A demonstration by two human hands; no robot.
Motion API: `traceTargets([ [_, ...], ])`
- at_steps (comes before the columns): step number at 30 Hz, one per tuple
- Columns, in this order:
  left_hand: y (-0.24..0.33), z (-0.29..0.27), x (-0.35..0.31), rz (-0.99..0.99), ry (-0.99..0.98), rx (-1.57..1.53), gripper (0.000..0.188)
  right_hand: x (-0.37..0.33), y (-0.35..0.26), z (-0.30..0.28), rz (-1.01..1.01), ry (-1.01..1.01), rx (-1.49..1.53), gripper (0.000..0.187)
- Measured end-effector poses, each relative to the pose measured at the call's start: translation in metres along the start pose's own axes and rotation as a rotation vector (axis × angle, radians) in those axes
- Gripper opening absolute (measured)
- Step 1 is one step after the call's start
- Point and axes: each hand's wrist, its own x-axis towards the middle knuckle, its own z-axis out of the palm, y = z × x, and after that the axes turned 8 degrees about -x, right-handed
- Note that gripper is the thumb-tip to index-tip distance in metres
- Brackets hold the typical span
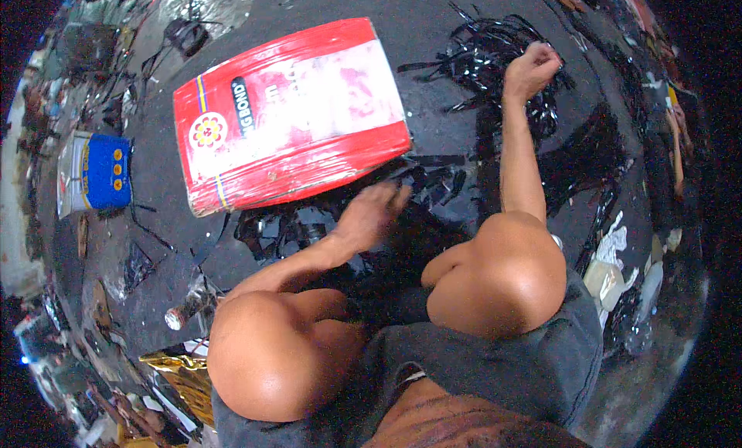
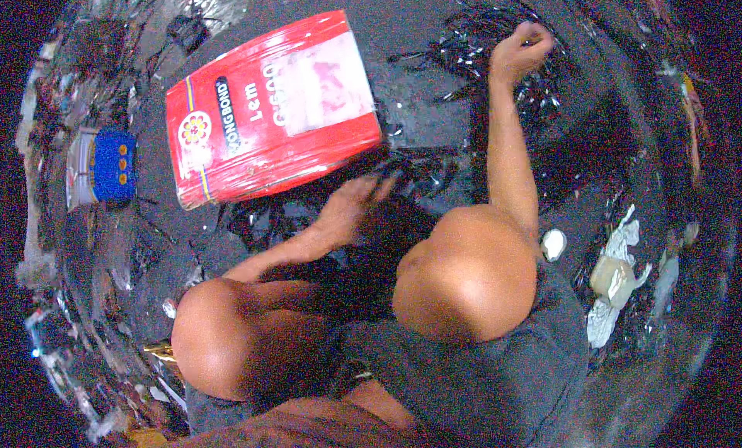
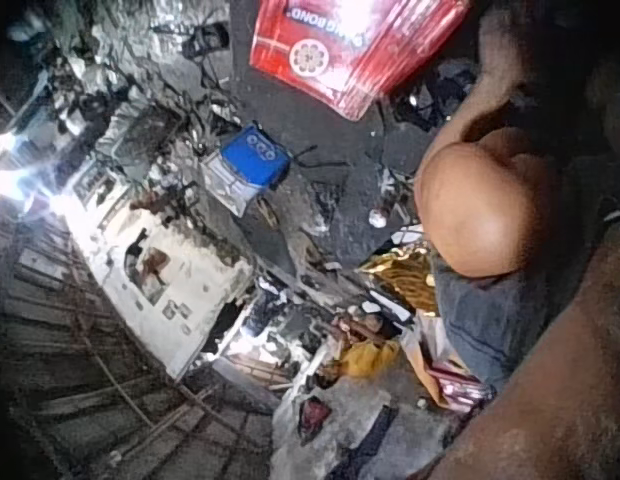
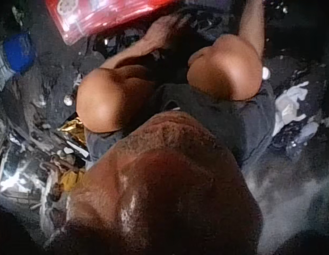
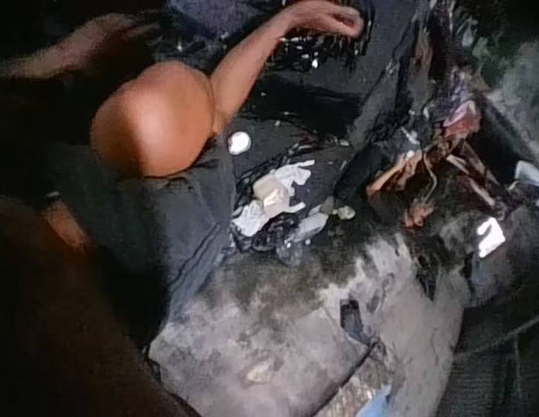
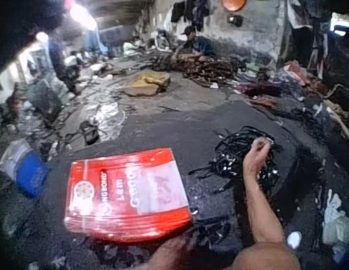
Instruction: The person repeatedly picks up black plastic straps and ties them around a red and white rectangular package placed on a table. The person secures each strap by hand, then discards the excess strap onto the table surface.
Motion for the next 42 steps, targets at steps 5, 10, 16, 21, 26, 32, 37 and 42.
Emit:
traceTargets([
  [5,0.002,-0.019,-0.007,-0.084,-0.232,-0.269,0.029,0.029,-0.08,-0.059,-0.138,-0.556,0.276,0.013],
  [10,0.036,-0.112,0.034,-0.081,0.072,-0.574,0.011,-0.039,-0.17,-0.136,-0.063,-1.797,0.641,0.03],
  [16,0.054,-0.197,0.044,-0.139,0.356,-0.281,0.014,-0.055,-0.191,-0.132,-0.262,-1.727,0.592,0.045],
  [21,0.053,-0.159,0.037,-0.078,0.353,-0.463,0.008,-0.092,-0.157,-0.127,-0.802,-1.676,0.351,0.034],
  [26,0.035,-0.072,0.009,0.011,0.196,-0.408,0.018,-0.118,-0.133,-0.152,-1.092,-1.614,0.058,0.023],
  [32,0.012,-0.023,-0.04,-0.24,-0.086,-0.118,0.056,-0.174,-0.069,-0.167,-0.989,-1.454,0.003,0.025],
  [37,-0.003,-0.038,-0.035,-0.244,-0.423,-0.425,0.046,-0.19,-0.037,-0.187,-0.724,-2.012,-0.145,0.019],
  [42,0.024,-0.124,0.004,-0.107,-0.067,-0.663,0.061,-0.101,-0.121,-0.155,-0.842,-1.855,0.136,0.016],
])
